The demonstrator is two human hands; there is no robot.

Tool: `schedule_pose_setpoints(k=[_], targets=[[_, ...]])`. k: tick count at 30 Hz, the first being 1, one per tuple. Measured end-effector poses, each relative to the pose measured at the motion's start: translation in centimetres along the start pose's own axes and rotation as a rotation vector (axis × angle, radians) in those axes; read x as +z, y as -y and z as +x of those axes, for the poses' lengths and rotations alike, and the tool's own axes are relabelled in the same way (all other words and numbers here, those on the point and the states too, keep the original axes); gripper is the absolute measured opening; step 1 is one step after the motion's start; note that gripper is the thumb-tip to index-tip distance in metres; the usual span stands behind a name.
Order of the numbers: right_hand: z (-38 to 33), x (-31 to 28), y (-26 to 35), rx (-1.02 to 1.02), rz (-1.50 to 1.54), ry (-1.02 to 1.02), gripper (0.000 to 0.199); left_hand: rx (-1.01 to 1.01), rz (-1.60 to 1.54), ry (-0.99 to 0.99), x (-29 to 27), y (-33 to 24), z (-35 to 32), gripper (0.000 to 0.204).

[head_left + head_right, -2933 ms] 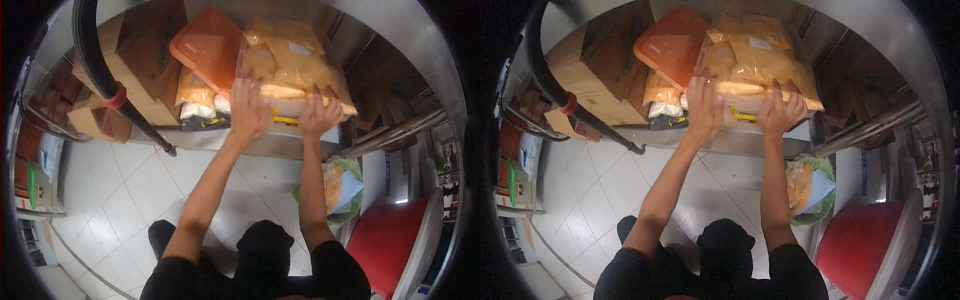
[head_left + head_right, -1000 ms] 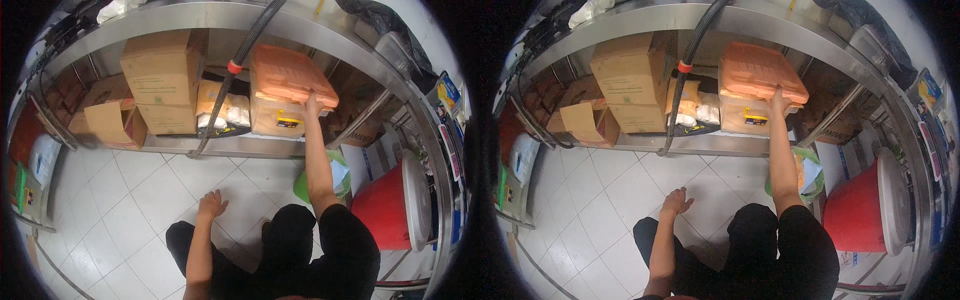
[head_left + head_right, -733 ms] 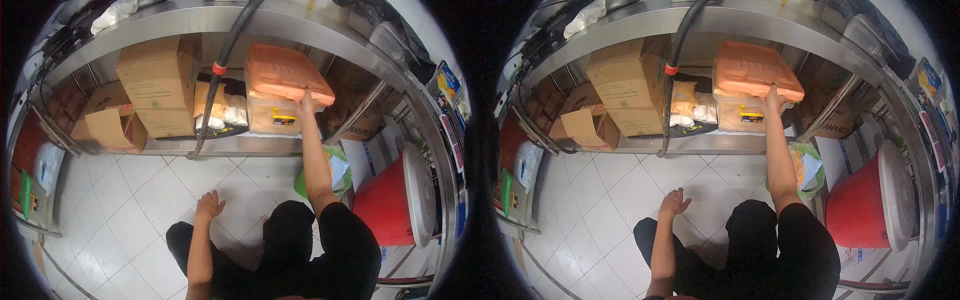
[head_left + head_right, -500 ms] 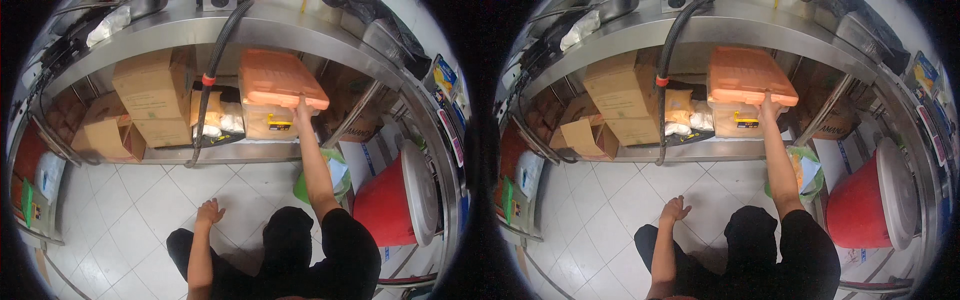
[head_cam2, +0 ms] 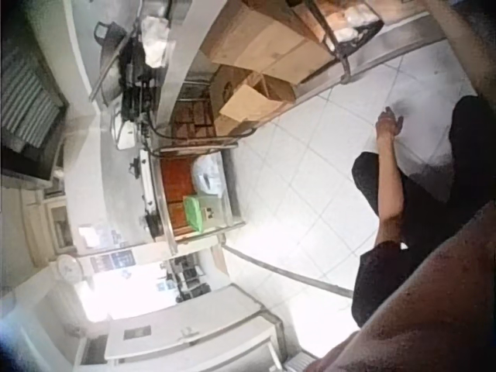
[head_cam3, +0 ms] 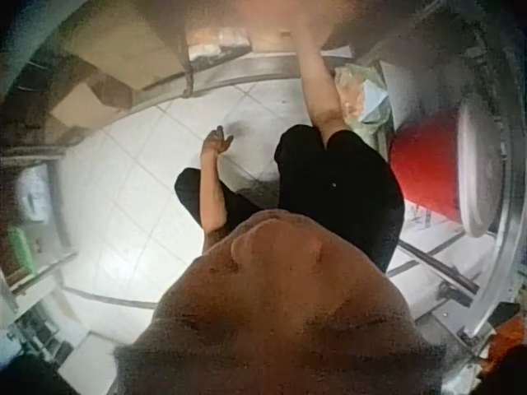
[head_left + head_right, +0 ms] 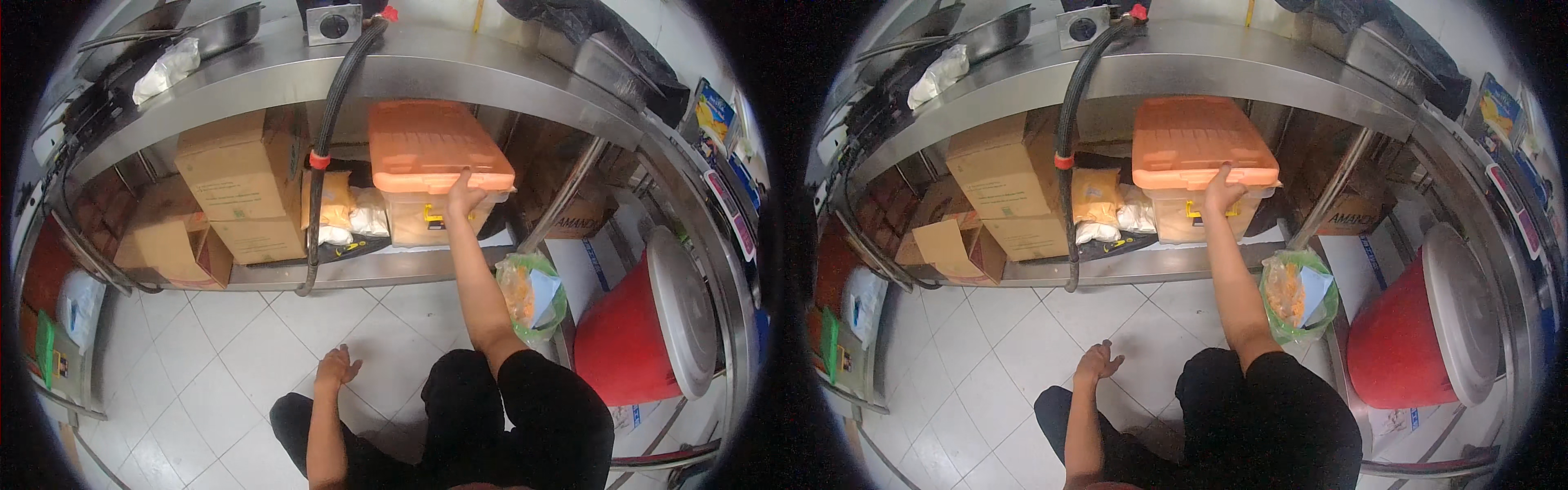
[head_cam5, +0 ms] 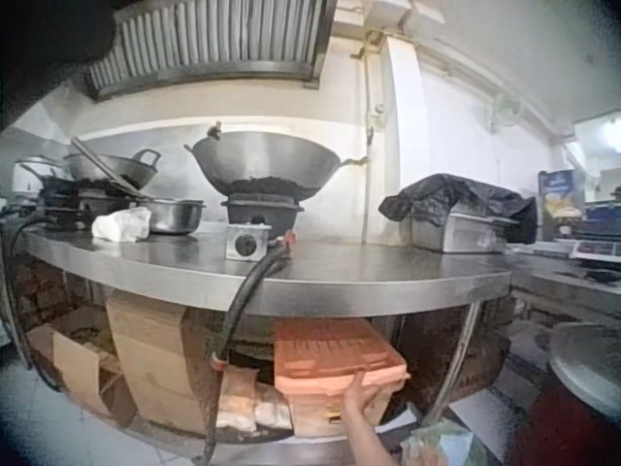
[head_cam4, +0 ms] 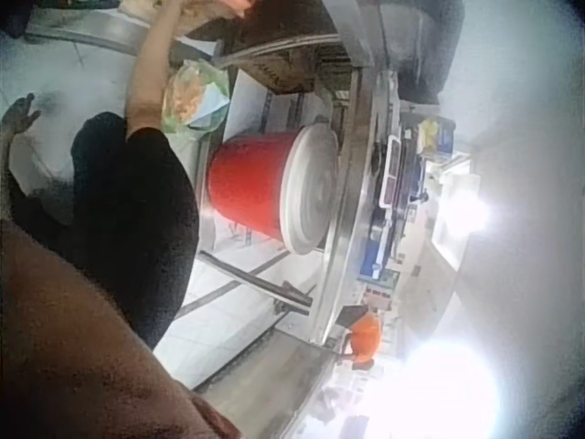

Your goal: The person organizes sealed bags of food by taking them from a workspace, placing them into a plastic bin on a shelf, and then moving a large red container under the counter.

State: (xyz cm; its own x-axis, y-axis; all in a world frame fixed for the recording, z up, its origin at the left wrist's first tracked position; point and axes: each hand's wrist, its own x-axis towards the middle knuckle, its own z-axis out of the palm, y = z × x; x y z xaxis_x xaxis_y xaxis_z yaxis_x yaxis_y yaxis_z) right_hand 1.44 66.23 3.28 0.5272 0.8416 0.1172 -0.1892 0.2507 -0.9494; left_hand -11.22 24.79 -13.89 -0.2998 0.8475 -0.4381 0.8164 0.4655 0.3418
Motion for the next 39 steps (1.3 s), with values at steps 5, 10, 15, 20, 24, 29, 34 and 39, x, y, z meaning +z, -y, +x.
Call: schedule_pose_setpoints(k=[5,10,15,20,24,29,34,39], targets=[[0.8,-0.6,-0.8,-0.048,0.016,-0.037,0.071,0.014,0.003,-0.004,0.0,-0.3,0.6,0.074],[-0.4,-0.5,-1.1,-0.031,0.046,0.02,0.078,0.015,-0.024,-0.024,0.0,0.4,0.7,0.074],[0.5,-0.3,-0.7,0.013,-0.017,-0.005,0.088,0.022,-0.035,0.002,-1.1,-0.4,-0.5,0.071],[6.0,-1.9,-0.7,0.036,0.012,0.123,0.084,0.075,-0.005,-0.052,-0.2,-1.6,1.0,0.067],[0.8,-2.8,2.0,0.316,0.038,0.314,0.077,0.034,-0.027,-0.06,-0.2,0.5,-0.1,0.069],[-3.3,-9.8,-0.1,0.235,0.095,0.566,0.067,0.099,-0.11,-0.135,-1.8,-0.9,-1.3,0.059],[-13.2,-19.3,-10.7,0.883,-0.175,0.782,0.057,0.455,-0.487,-0.755,-2.5,-9.7,-2.0,0.05],[-18.9,-22.3,-13.8,1.579,0.352,1.293,0.073,0.679,-0.011,-0.619,3.3,-12.4,0.4,0.064]])
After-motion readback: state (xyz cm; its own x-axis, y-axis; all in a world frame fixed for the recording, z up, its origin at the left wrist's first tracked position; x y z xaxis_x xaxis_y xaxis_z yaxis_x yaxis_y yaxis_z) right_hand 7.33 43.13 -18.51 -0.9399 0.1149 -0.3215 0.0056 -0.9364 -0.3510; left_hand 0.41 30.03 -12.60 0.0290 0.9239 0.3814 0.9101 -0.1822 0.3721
